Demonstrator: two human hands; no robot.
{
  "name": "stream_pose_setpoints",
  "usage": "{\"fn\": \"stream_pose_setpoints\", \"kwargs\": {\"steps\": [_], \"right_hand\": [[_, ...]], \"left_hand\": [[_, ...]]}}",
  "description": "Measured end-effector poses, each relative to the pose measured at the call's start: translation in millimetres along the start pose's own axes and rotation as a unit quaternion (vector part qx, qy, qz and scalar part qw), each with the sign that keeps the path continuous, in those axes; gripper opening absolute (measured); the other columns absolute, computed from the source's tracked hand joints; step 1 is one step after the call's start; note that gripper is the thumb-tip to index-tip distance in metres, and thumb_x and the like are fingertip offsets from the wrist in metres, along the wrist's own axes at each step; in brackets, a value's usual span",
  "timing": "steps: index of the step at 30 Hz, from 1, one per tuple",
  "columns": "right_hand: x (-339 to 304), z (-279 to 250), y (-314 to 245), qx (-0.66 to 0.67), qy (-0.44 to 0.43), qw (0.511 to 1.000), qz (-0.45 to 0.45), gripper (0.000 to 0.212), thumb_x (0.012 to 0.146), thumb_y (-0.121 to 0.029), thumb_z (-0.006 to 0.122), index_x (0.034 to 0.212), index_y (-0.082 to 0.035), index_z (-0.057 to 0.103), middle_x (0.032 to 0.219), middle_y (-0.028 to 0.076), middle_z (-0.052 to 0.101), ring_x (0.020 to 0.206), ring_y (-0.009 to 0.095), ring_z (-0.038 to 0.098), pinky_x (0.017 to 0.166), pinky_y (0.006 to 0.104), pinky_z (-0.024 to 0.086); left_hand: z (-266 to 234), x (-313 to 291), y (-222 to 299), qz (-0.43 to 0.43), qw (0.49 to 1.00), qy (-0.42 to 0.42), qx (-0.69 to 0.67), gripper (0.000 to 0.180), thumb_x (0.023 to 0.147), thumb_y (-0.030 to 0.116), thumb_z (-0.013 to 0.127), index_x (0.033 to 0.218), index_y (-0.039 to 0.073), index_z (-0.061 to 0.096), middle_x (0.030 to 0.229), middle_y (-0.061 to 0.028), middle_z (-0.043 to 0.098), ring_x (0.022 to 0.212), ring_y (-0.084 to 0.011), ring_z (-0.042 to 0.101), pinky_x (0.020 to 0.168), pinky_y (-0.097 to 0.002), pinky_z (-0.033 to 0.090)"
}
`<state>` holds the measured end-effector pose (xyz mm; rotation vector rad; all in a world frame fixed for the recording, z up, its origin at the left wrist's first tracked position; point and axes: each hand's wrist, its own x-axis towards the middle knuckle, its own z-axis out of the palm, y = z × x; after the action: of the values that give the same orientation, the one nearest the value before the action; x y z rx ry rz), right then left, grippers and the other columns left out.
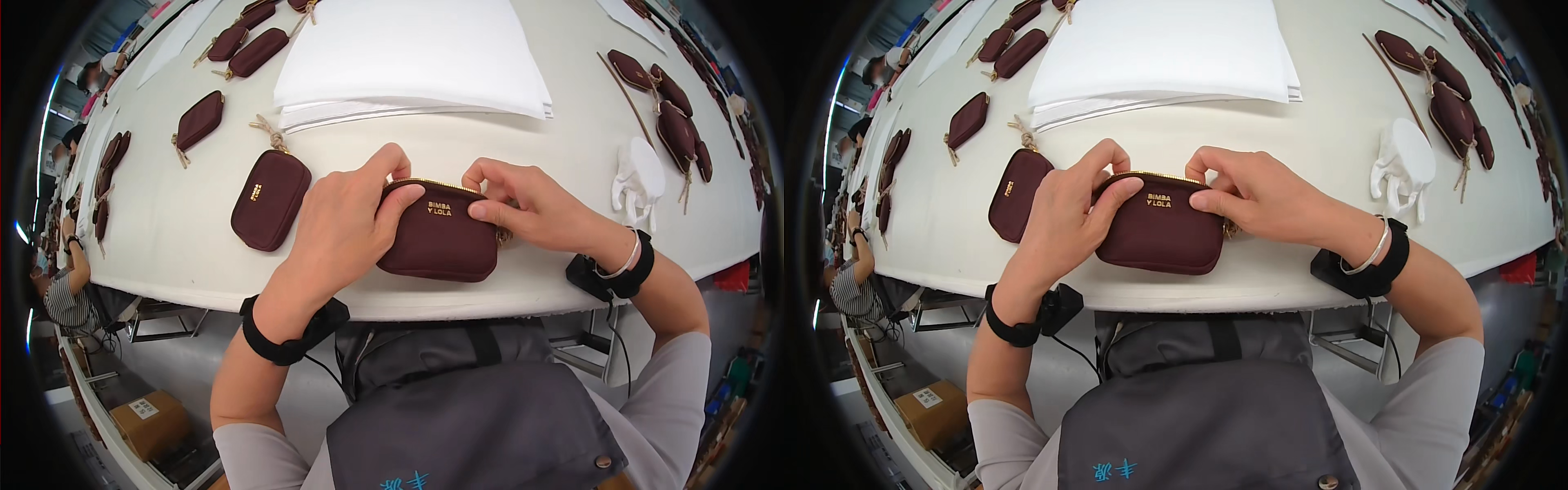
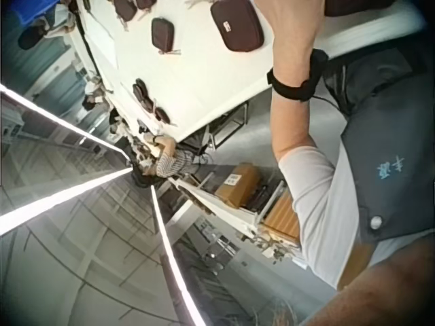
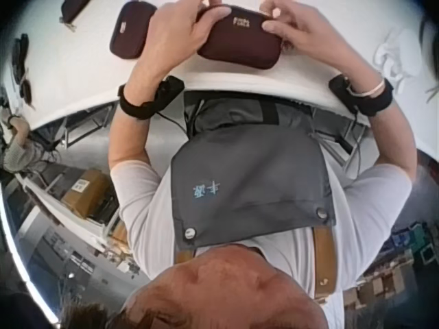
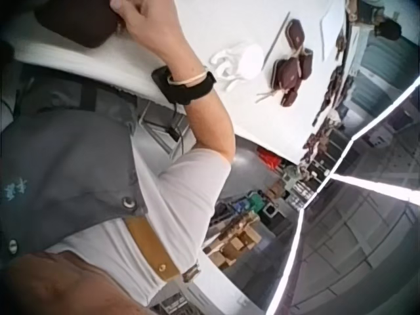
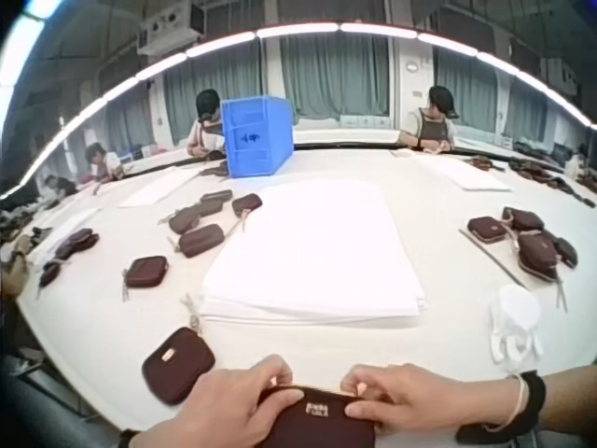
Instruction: The person stuffs white tissue paper into small maroon pouches to maintain their shape. They use a thin wooden stick to push the paper into the corners and smooth the interior. The person handles the pouches one at a time, repeating the process for multiple units on a long white table.
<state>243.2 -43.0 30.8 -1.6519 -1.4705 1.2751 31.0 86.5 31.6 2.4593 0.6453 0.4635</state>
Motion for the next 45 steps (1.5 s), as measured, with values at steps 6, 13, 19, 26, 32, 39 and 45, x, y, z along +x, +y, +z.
{"fn": "stream_pose_setpoints", "kwargs": {"steps": [6, 13, 19, 26, 32, 39, 45], "right_hand": [[-22.8, 5.9, 7.9, 0.251, 0.08, 0.964, 0.022, 0.017, 0.1, -0.018, 0.061, 0.111, -0.006, 0.055, 0.08, 0.001, 0.067, 0.071, 0.005, 0.056, 0.066, 0.0232, 0.048], [-20.2, 28.3, -3.5, 0.371, 0.109, 0.921, -0.046, 0.027, 0.099, -0.013, 0.062, 0.121, -0.002, 0.052, 0.092, 0.008, 0.071, 0.084, 0.012, 0.066, 0.082, 0.0287, 0.055], [-27.3, -65.9, 15.3, -0.152, 0.292, 0.934, -0.137, 0.022, 0.093, -0.017, 0.071, 0.106, -0.001, 0.065, 0.094, 0.009, 0.072, 0.085, 0.013, 0.071, 0.07, 0.0294, 0.057], [-91.7, -239.9, 136.4, -0.465, 0.315, 0.794, 0.232, 0.037, 0.08, -0.025, 0.075, 0.109, -0.003, 0.065, 0.094, 0.02, 0.07, 0.093, 0.038, 0.067, 0.083, 0.0446, 0.053], [-94.6, -259.8, 158.8, -0.407, 0.361, 0.828, 0.132, 0.022, 0.077, 0.003, 0.07, 0.096, -0.002, 0.06, 0.066, 0.012, 0.065, 0.063, 0.027, 0.066, 0.061, 0.0385, 0.051], [-91.4, -244.8, 106.7, -0.234, 0.401, 0.874, 0.141, 0.023, 0.095, -0.002, 0.047, 0.109, 0.0, 0.066, 0.077, 0.0, 0.057, 0.056, 0.005, 0.056, 0.046, 0.0222, 0.041], [-107.1, -98.2, -15.3, -0.042, 0.263, 0.964, 0.007, 0.025, 0.098, -0.008, 0.055, 0.116, 0.004, 0.068, 0.076, -0.003, 0.059, 0.054, -0.001, 0.04, 0.05, 0.0172, 0.03]], "left_hand": [[7.2, 16.3, 6.8, -0.043, 0.946, 0.09, -0.308, 0.027, 0.1, 0.019, 0.062, 0.124, 0.007, 0.057, 0.103, -0.0024, 0.064, 0.089, -0.009, 0.054, 0.079, -0.0239, 0.044], [36.5, -0.6, 36.5, -0.188, 0.698, -0.009, -0.691, 0.06, 0.096, 0.025, 0.071, 0.144, 0.007, 0.04, 0.134, -0.0107, 0.056, 0.118, -0.0208, 0.06, 0.098, -0.0385, 0.052], [20.0, -15.0, 22.1, -0.235, 0.752, 0.011, -0.615, 0.05, 0.092, 0.007, 0.072, 0.136, 0.003, 0.049, 0.126, -0.0099, 0.062, 0.114, -0.0186, 0.062, 0.097, -0.0367, 0.053], [17.1, -27.1, 11.6, -0.136, 0.862, -0.015, -0.488, 0.065, 0.086, 0.008, 0.078, 0.143, 0.0, 0.047, 0.127, -0.0105, 0.063, 0.117, -0.016, 0.059, 0.102, -0.0314, 0.047], [22.5, -29.0, 7.1, -0.107, 0.875, -0.003, -0.473, 0.068, 0.083, 0.007, 0.08, 0.143, 0.001, 0.047, 0.126, -0.009, 0.063, 0.115, -0.0148, 0.059, 0.101, -0.0308, 0.047], [16.6, -43.8, -6.7, -0.214, 0.743, -0.02, -0.634, 0.075, 0.084, 0.002, 0.078, 0.149, 0.004, 0.04, 0.136, -0.0086, 0.057, 0.122, -0.0159, 0.056, 0.106, -0.0325, 0.045], [6.4, -46.9, -12.7, -0.255, 0.626, -0.026, -0.736, 0.09, 0.094, 0.076, 0.032, 0.151, 0.006, 0.036, 0.143, -0.0165, 0.053, 0.127, -0.0406, 0.055, 0.103, -0.054, 0.051]]}}
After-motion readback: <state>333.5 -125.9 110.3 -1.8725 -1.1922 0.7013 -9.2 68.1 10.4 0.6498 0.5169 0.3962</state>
